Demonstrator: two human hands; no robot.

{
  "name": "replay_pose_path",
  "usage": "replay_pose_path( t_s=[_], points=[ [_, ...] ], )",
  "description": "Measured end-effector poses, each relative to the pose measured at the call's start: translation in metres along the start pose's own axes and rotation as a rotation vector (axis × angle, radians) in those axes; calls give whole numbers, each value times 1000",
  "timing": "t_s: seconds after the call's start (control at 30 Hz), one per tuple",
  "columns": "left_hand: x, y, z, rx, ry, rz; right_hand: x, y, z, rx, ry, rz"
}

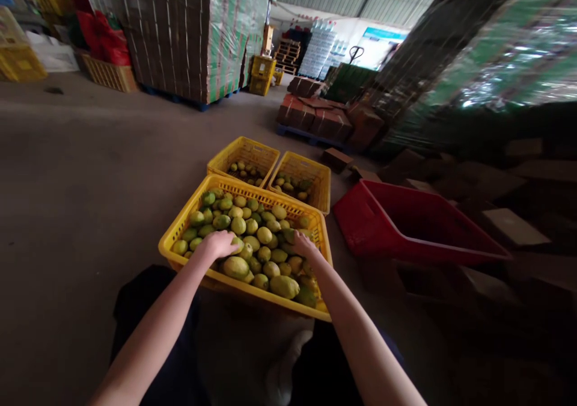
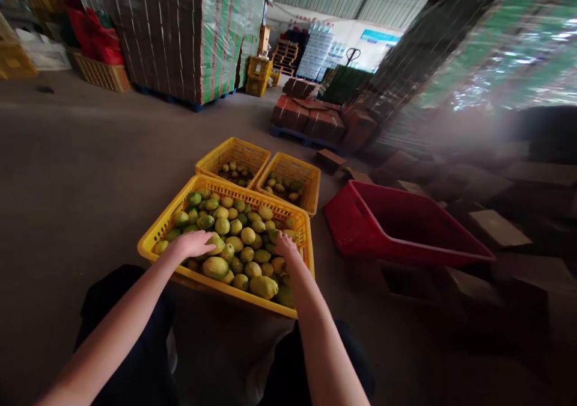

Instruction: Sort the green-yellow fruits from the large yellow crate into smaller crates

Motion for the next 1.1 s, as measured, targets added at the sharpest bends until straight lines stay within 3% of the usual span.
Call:
replay_pose_path(
  t_s=[0.27, 0.5, 0.67, 0.8, 0.87, 1.0, 1.1],
  points=[
    [8, 2, 8, -2, 25, -193, -26, 9, 2, 44, 147, -180],
    [26, 30, -8, -45, -108, 197, -24, -2, -22, 135, 179, -100],
    [28, 40, -11, -14, 52, 202, -11, -36, -52, 201, 100, 163],
    [31, 51, -9, 14, 202, -414, -2, -86, -103, 371, -67, 531],
    [27, 60, -10, 27, 85, -805, -4, -109, -131, 510, -86, 526],
    [5, 77, -15, 201, -333, -1636, -22, -129, -157, 692, -34, 299],
    [-3, 74, -19, 417, -325, -1944, -32, -115, -143, 635, -28, 352]
  ],
)
Point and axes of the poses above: each hand's wrist, its own z-axis towards the middle knuckle, its own x-axis out of the back of the hand, y = z × x, the point moved 2 cm from there along z, towards the middle knuckle, and after that the axes turned 12 degrees about z, right-handed, at the moved point
